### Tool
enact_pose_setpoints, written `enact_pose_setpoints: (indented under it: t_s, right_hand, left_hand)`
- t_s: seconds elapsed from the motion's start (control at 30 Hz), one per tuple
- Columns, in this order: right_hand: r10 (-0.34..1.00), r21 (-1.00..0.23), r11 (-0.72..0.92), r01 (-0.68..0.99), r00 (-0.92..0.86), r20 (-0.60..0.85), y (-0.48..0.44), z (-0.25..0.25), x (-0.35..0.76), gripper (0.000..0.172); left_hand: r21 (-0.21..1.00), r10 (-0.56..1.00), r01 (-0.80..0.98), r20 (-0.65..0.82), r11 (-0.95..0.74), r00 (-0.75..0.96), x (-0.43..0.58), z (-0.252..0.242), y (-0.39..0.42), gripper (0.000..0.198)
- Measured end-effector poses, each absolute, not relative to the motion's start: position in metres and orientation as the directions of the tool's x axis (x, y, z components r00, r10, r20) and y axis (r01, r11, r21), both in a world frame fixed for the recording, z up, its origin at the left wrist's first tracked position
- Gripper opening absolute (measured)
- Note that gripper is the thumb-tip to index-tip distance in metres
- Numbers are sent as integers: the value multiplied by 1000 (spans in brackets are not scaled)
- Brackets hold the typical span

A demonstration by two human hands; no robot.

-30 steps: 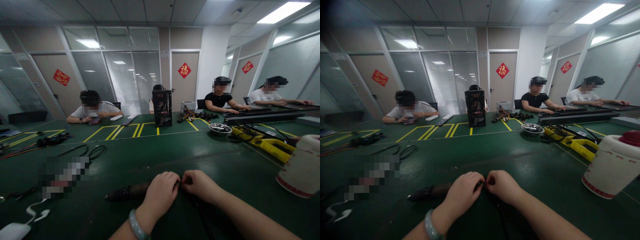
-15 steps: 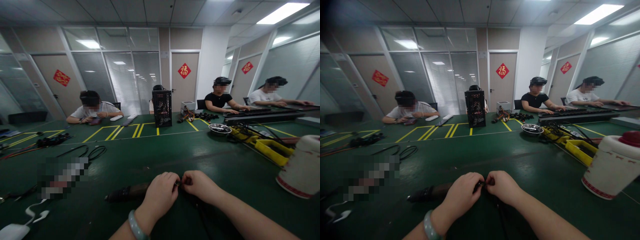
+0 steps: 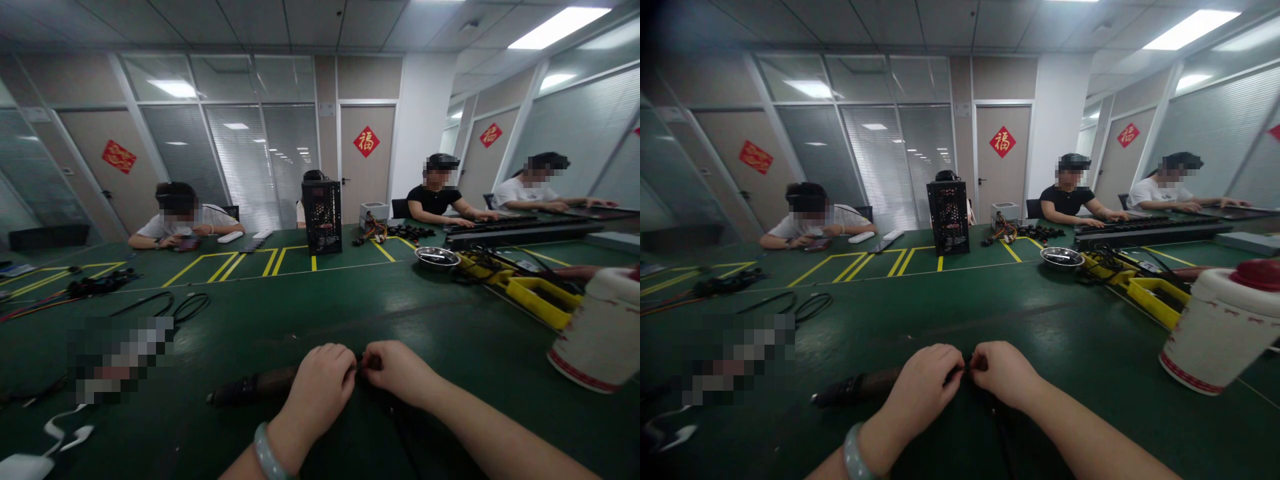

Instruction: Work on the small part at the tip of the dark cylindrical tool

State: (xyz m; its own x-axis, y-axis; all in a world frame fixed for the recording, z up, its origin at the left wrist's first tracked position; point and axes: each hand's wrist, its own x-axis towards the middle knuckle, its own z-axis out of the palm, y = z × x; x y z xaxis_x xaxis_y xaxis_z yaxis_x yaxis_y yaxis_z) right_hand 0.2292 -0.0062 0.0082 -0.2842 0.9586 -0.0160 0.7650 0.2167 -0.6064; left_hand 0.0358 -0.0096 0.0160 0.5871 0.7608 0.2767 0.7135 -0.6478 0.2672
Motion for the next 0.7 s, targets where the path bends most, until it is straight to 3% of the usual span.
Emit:
enact_pose_setpoints:
  t_s: [0.5, 0.7]
  right_hand:
    - [955, -670, 223, 708, -298, 3, -5, 6, 231, 10]
    - [956, -662, 211, 719, -293, -12, -4, 5, 231, 12]
  left_hand:
    - [332, 772, 698, 278, -635, 571, 34, 11, -7, 17]
    - [315, 788, 722, 250, -616, 563, 34, 11, -6, 10]
